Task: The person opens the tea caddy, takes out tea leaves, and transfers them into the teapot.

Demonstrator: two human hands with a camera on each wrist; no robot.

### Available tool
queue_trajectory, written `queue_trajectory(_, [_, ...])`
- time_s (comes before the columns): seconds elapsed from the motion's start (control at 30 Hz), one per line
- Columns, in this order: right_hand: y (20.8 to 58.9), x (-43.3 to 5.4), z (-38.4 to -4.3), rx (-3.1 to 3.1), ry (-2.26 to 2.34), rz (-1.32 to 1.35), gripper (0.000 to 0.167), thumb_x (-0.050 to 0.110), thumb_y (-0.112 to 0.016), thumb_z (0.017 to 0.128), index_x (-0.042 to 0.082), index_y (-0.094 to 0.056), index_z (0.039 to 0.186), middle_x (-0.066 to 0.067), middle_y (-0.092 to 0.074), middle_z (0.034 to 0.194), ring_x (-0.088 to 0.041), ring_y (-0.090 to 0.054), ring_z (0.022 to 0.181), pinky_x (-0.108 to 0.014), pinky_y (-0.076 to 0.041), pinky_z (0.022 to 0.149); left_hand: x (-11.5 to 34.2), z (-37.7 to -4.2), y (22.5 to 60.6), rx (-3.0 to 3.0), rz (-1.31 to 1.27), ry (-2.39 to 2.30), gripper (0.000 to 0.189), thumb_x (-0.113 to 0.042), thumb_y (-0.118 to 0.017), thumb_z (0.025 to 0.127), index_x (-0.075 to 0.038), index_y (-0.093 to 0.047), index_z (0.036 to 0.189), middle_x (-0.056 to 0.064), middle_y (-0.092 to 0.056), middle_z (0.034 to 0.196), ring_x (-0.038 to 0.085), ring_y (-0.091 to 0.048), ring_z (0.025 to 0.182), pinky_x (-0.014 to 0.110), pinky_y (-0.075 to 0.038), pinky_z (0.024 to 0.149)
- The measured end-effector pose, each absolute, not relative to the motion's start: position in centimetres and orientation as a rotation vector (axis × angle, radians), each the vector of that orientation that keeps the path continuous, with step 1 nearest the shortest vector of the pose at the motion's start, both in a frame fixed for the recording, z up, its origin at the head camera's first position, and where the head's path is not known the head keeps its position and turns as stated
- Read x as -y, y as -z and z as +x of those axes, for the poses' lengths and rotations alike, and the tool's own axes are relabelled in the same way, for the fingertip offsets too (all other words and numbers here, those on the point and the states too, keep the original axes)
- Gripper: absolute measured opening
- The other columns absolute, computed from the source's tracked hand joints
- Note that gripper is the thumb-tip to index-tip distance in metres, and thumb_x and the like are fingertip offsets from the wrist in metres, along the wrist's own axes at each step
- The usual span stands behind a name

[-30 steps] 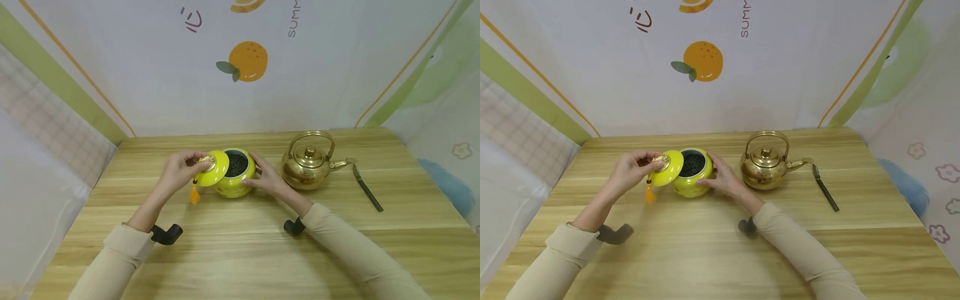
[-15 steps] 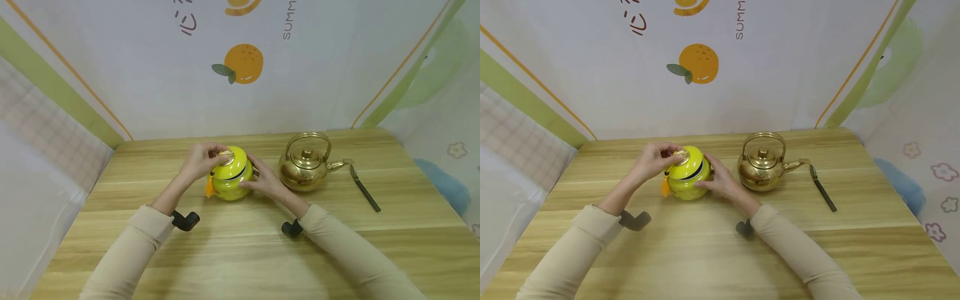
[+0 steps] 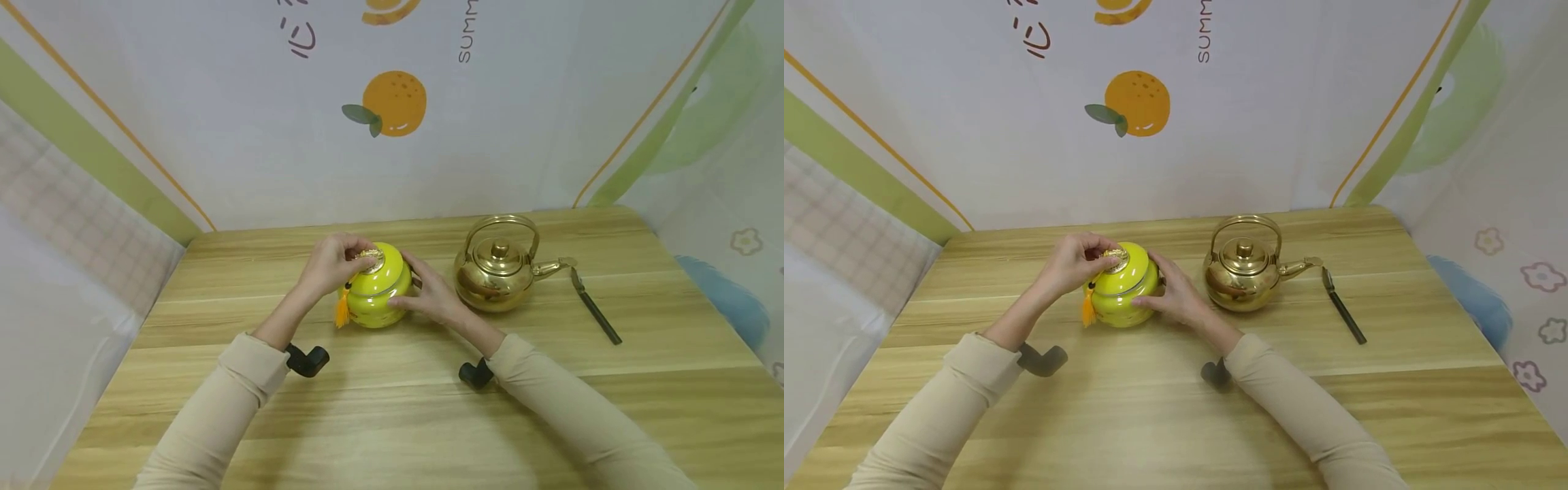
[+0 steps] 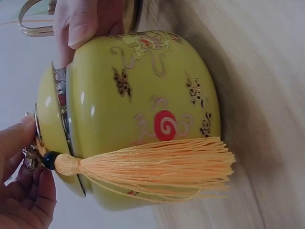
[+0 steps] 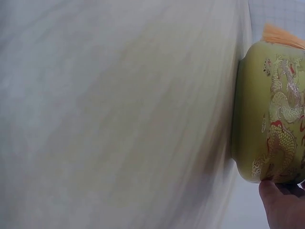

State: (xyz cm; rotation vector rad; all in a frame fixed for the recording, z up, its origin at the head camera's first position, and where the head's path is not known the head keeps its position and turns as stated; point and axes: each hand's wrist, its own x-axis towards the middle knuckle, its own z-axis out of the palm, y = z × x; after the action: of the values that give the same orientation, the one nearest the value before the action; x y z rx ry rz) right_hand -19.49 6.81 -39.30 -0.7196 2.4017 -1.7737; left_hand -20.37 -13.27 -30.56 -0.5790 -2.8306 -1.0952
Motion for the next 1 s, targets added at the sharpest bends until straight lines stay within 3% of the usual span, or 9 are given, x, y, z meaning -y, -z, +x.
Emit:
queue_trajectory(0.43, [39.0,-6.7,-19.2,-2.387,1.780,-0.680,0.091,0.005,-0.078,0.075,-0.003,-0.022,0.147,-0.020,-0.027,0.150,-0.033,-0.028,0.138,-0.045,-0.029,0.112,13.1,-20.3,30.6,2.840,-0.567,1.051,0.020,-0.017,-0.072,0.083,-0.005,-0.073,0.100,0.008,-0.066,0.086,0.017,-0.051,0.072,0.024,-0.043,0.061])
queue_trajectory(0.67, [36.3,-6.6,-17.7,-2.382,1.761,-0.686,0.087,0.000,-0.075,0.077,-0.011,-0.021,0.144,-0.027,-0.026,0.148,-0.039,-0.028,0.137,-0.047,-0.029,0.111,13.0,-20.1,30.9,2.823,-0.525,1.033,0.020,-0.017,-0.073,0.083,-0.006,-0.073,0.099,0.007,-0.063,0.083,0.018,-0.049,0.071,0.025,-0.041,0.061])
queue_trajectory(1.0, [35.9,-6.7,-17.4,-2.378,1.744,-0.672,0.087,0.004,-0.075,0.078,-0.010,-0.021,0.144,-0.025,-0.026,0.149,-0.036,-0.028,0.138,-0.046,-0.029,0.112,13.0,-20.1,31.3,2.766,-0.552,1.034,0.021,-0.015,-0.074,0.081,-0.004,-0.072,0.099,0.009,-0.066,0.083,0.018,-0.049,0.070,0.025,-0.041,0.060])
